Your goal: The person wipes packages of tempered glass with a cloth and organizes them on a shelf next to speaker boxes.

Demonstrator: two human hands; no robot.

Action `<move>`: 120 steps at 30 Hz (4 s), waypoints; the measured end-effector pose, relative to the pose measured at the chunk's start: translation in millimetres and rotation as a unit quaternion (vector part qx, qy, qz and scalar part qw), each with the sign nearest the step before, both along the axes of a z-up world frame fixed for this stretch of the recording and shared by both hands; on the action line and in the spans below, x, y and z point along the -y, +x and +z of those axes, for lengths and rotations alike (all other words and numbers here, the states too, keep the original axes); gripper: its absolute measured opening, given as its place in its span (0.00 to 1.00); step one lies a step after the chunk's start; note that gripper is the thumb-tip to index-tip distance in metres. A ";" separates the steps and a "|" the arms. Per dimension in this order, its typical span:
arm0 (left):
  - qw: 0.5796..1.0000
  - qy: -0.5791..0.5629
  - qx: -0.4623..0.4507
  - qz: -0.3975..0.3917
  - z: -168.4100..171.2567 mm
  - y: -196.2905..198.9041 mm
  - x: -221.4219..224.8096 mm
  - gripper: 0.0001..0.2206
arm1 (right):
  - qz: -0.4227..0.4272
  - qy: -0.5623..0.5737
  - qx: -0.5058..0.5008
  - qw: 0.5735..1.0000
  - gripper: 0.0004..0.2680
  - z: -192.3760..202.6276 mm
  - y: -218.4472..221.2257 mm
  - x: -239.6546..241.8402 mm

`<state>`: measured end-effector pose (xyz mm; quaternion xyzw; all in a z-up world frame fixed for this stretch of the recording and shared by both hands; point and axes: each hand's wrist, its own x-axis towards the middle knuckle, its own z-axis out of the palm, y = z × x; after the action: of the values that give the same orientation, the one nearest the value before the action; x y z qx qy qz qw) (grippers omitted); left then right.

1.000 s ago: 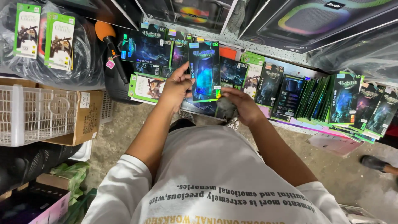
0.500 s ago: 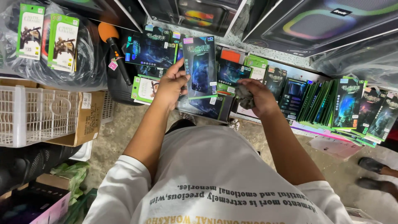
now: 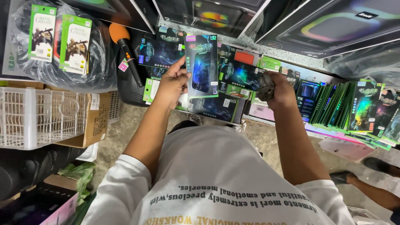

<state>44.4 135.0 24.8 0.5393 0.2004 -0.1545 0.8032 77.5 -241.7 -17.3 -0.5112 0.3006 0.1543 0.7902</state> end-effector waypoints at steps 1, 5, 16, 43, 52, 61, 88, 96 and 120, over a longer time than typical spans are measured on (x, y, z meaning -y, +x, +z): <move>1.000 0.000 -0.001 -0.002 -2.5 1.1 -3.2 0.28 | -0.002 0.000 -0.001 1.000 0.07 0.3 -0.9 -4.9; 1.000 -0.023 0.015 -0.003 -3.3 5.0 -12.8 0.27 | 0.007 -0.008 0.013 1.000 0.07 9.8 -5.0 -20.0; 1.000 -0.006 -0.019 -0.018 0.8 12.2 -10.2 0.26 | 0.052 -0.380 0.014 0.924 0.13 -17.4 14.6 1.1; 0.999 0.010 0.025 0.019 -59.9 19.1 42.2 0.25 | -0.039 -0.011 -0.151 0.988 0.04 -89.4 -10.4 95.2; 0.993 0.108 0.049 -0.004 -124.4 30.2 116.8 0.24 | -0.132 0.106 -0.128 0.977 0.06 -45.0 -21.5 70.6; 0.957 0.272 0.036 -0.098 -125.0 40.1 158.2 0.24 | -0.077 0.168 -0.142 0.972 0.10 -38.2 -22.7 67.7; 0.892 0.440 0.092 -0.042 -147.6 43.6 165.6 0.15 | -0.021 0.121 -0.146 0.982 0.09 -46.5 -13.5 50.0; 0.988 -0.114 -0.049 0.089 -18.7 37.0 104.4 0.15 | 0.047 0.024 -0.097 0.994 0.06 12.7 -9.9 25.6; 0.911 0.082 0.390 0.104 252.3 27.8 -31.5 0.12 | 0.154 -0.063 0.381 0.910 0.14 342.9 47.5 -121.1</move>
<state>72.1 166.5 277.1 0.5966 -0.0618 0.1696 0.7820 125.0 -120.6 325.6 -0.6196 -0.0967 0.0490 0.7774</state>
